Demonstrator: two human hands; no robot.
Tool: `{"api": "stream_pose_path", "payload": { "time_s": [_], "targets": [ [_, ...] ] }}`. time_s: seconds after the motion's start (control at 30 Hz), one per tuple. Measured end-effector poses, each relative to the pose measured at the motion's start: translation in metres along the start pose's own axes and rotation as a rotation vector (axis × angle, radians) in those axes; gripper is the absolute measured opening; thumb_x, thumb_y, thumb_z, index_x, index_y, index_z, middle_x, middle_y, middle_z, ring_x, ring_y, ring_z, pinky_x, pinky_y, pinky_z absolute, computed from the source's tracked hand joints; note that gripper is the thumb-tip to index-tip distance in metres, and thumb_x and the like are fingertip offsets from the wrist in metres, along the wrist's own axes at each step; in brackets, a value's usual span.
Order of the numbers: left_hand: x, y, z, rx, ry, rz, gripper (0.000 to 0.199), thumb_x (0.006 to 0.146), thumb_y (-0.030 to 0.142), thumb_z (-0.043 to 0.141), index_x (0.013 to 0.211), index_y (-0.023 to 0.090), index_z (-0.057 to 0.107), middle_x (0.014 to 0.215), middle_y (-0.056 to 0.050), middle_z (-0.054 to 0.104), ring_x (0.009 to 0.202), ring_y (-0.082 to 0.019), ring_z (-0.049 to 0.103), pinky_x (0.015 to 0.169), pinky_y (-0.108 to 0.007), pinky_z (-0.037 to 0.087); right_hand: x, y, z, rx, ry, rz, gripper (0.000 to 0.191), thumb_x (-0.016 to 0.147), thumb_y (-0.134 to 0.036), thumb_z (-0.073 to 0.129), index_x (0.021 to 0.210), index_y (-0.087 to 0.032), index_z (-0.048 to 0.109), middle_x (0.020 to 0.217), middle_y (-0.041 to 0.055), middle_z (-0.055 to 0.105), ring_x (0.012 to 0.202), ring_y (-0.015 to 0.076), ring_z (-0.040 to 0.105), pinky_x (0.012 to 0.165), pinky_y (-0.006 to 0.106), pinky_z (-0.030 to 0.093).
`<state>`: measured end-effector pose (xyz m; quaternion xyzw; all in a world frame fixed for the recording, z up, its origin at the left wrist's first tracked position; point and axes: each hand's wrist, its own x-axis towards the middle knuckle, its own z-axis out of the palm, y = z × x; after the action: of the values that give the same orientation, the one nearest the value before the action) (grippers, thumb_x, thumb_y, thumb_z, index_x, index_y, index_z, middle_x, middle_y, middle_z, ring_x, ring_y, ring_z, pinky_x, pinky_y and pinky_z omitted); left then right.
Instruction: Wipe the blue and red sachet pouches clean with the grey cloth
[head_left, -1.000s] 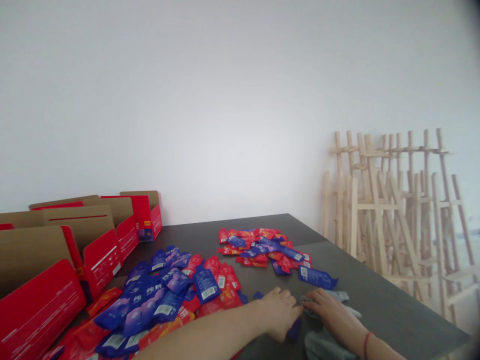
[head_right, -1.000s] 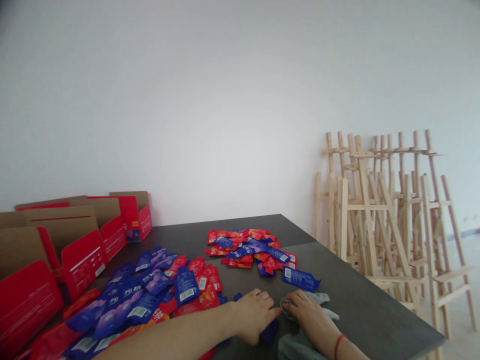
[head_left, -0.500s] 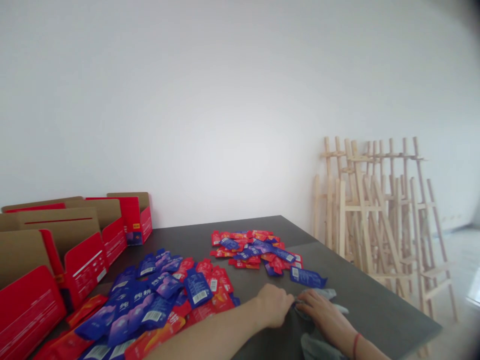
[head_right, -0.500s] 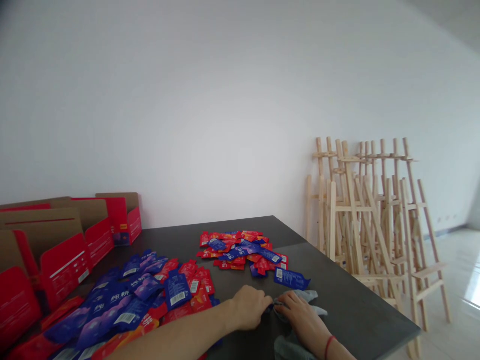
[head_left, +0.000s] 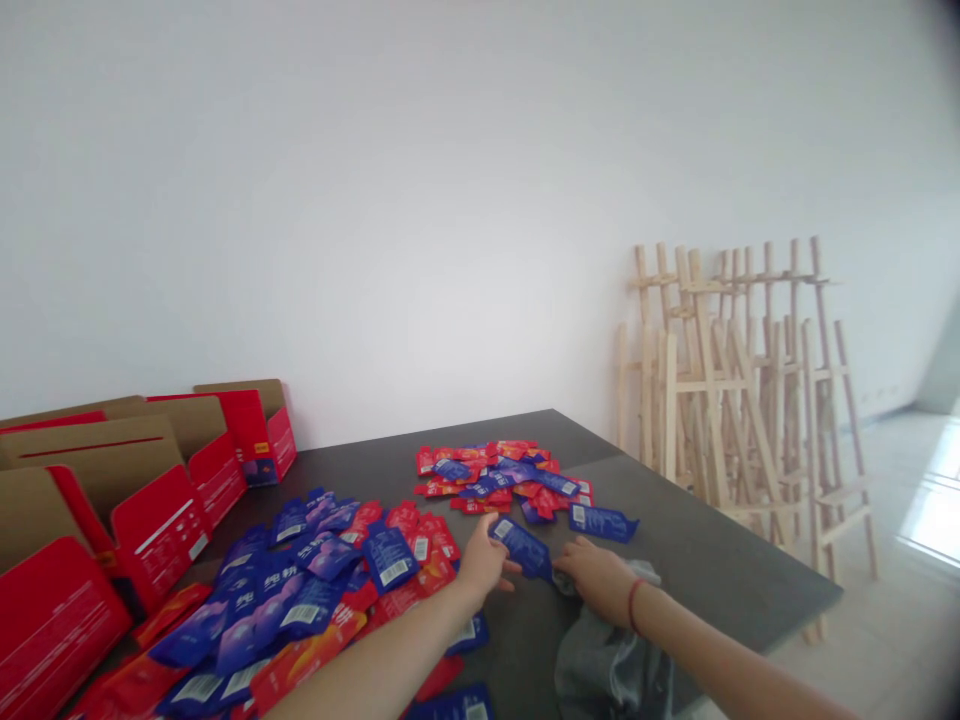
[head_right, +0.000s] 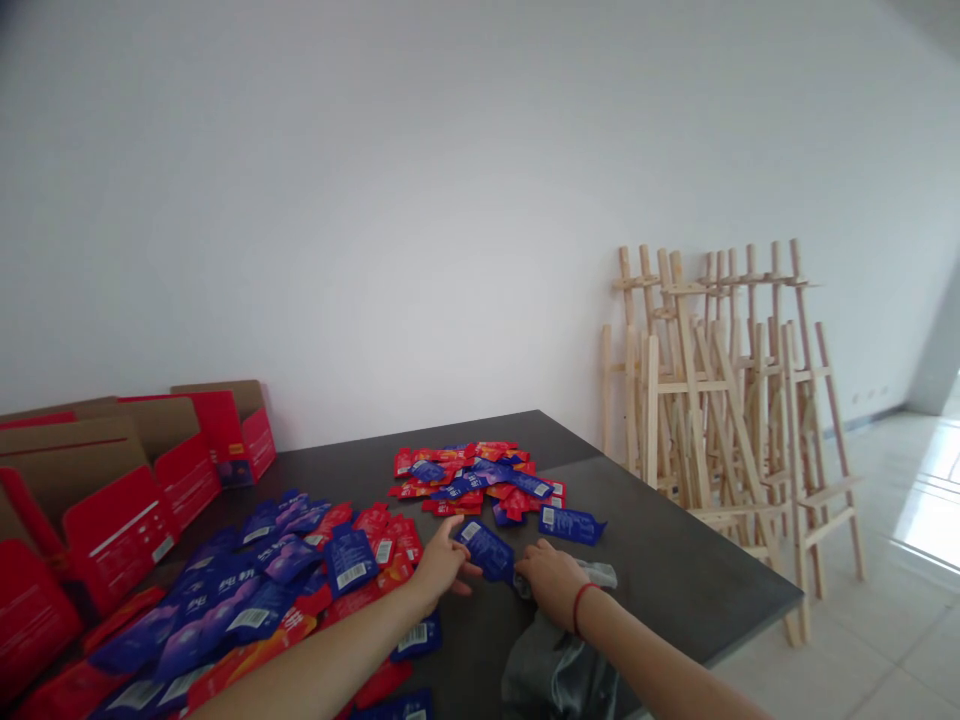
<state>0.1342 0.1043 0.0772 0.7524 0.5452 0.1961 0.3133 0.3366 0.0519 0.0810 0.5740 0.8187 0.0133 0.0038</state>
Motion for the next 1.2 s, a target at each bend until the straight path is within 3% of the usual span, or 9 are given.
{"api": "stream_pose_path", "payload": {
  "time_s": [0.13, 0.23, 0.3, 0.47, 0.6, 0.7, 0.93, 1.07, 1.2],
  "targets": [
    [-0.006, -0.009, -0.018, 0.219, -0.052, 0.107, 0.049, 0.081, 0.001, 0.047, 0.126, 0.019, 0.055, 0.111, -0.008, 0.066, 0.101, -0.022, 0.068, 0.084, -0.034, 0.057, 0.007, -0.010, 0.007, -0.021, 0.008, 0.054, 0.040, 0.088, -0.003, 0.047, 0.113, -0.017, 0.074, 0.111, 0.0158, 0.071, 0.108, 0.0313, 0.062, 0.081, 0.038, 0.053],
    [0.005, -0.005, -0.033, 0.408, -0.070, 0.262, 0.060, 0.075, -0.001, 0.054, 0.132, 0.018, 0.056, 0.143, -0.014, 0.052, 0.134, -0.027, 0.048, 0.110, -0.042, 0.039, 0.005, -0.018, 0.010, -0.040, 0.024, 0.072, 0.037, 0.091, -0.005, 0.045, 0.113, -0.014, 0.073, 0.114, 0.0193, 0.069, 0.112, 0.0346, 0.060, 0.082, 0.043, 0.054],
    [0.015, 0.000, -0.037, 0.523, -0.117, 0.333, 0.072, 0.070, 0.000, 0.060, 0.138, 0.020, 0.052, 0.152, -0.014, 0.046, 0.142, -0.030, 0.038, 0.115, -0.047, 0.031, 0.003, -0.022, 0.013, -0.050, 0.036, 0.084, 0.036, 0.093, -0.006, 0.044, 0.114, -0.014, 0.073, 0.114, 0.0198, 0.069, 0.113, 0.0356, 0.059, 0.083, 0.044, 0.054],
    [0.019, 0.011, -0.033, 0.746, -0.168, 0.335, 0.058, 0.069, 0.016, 0.073, 0.126, 0.016, 0.062, 0.129, -0.018, 0.064, 0.124, -0.036, 0.057, 0.107, -0.051, 0.039, -0.007, -0.013, 0.020, -0.050, 0.064, 0.142, 0.041, 0.093, -0.005, 0.043, 0.123, -0.017, 0.069, 0.119, 0.0161, 0.068, 0.114, 0.0323, 0.059, 0.088, 0.042, 0.052],
    [-0.009, 0.019, -0.025, 0.822, -0.113, 0.241, 0.060, 0.076, 0.049, 0.074, 0.119, 0.008, 0.065, 0.115, -0.024, 0.068, 0.109, -0.040, 0.065, 0.102, -0.053, 0.043, -0.018, 0.011, 0.016, -0.028, 0.087, 0.206, 0.055, 0.084, 0.004, 0.041, 0.131, -0.014, 0.063, 0.122, 0.0157, 0.067, 0.116, 0.0291, 0.058, 0.096, 0.039, 0.048],
    [-0.039, 0.023, -0.014, 0.819, -0.119, 0.210, 0.068, 0.079, 0.061, 0.069, 0.121, 0.007, 0.065, 0.108, -0.021, 0.071, 0.102, -0.037, 0.068, 0.101, -0.052, 0.045, -0.016, 0.020, 0.007, 0.088, 0.152, 0.169, 0.055, 0.077, 0.005, 0.044, 0.123, -0.015, 0.067, 0.121, 0.0133, 0.067, 0.116, 0.0272, 0.057, 0.102, 0.038, 0.044],
    [-0.067, 0.009, 0.000, 0.693, -0.147, 0.375, 0.063, 0.090, 0.042, 0.061, 0.141, 0.007, 0.053, 0.145, -0.022, 0.052, 0.135, -0.035, 0.047, 0.111, -0.048, 0.039, 0.019, -0.017, -0.001, 0.329, 0.200, -0.154, 0.053, 0.075, -0.001, 0.049, 0.120, -0.021, 0.070, 0.123, 0.0074, 0.067, 0.118, 0.0228, 0.055, 0.104, 0.032, 0.043],
    [-0.067, 0.006, 0.008, 0.658, -0.188, 0.400, 0.056, 0.089, 0.034, 0.058, 0.137, 0.006, 0.056, 0.134, -0.023, 0.060, 0.125, -0.035, 0.055, 0.106, -0.047, 0.044, 0.051, -0.039, 0.009, 0.231, 0.124, -0.219, 0.050, 0.082, -0.003, 0.051, 0.119, -0.028, 0.074, 0.128, 0.0041, 0.068, 0.119, 0.0232, 0.056, 0.098, 0.031, 0.047],
    [-0.067, 0.009, 0.014, 0.742, -0.195, 0.413, 0.045, 0.091, 0.030, 0.053, 0.124, 0.001, 0.064, 0.123, -0.026, 0.064, 0.116, -0.036, 0.059, 0.100, -0.048, 0.048, 0.091, -0.048, 0.013, 0.169, 0.127, -0.160, 0.043, 0.088, -0.005, 0.051, 0.115, -0.026, 0.076, 0.122, 0.0085, 0.070, 0.112, 0.0250, 0.058, 0.091, 0.033, 0.048]
  ]
}}
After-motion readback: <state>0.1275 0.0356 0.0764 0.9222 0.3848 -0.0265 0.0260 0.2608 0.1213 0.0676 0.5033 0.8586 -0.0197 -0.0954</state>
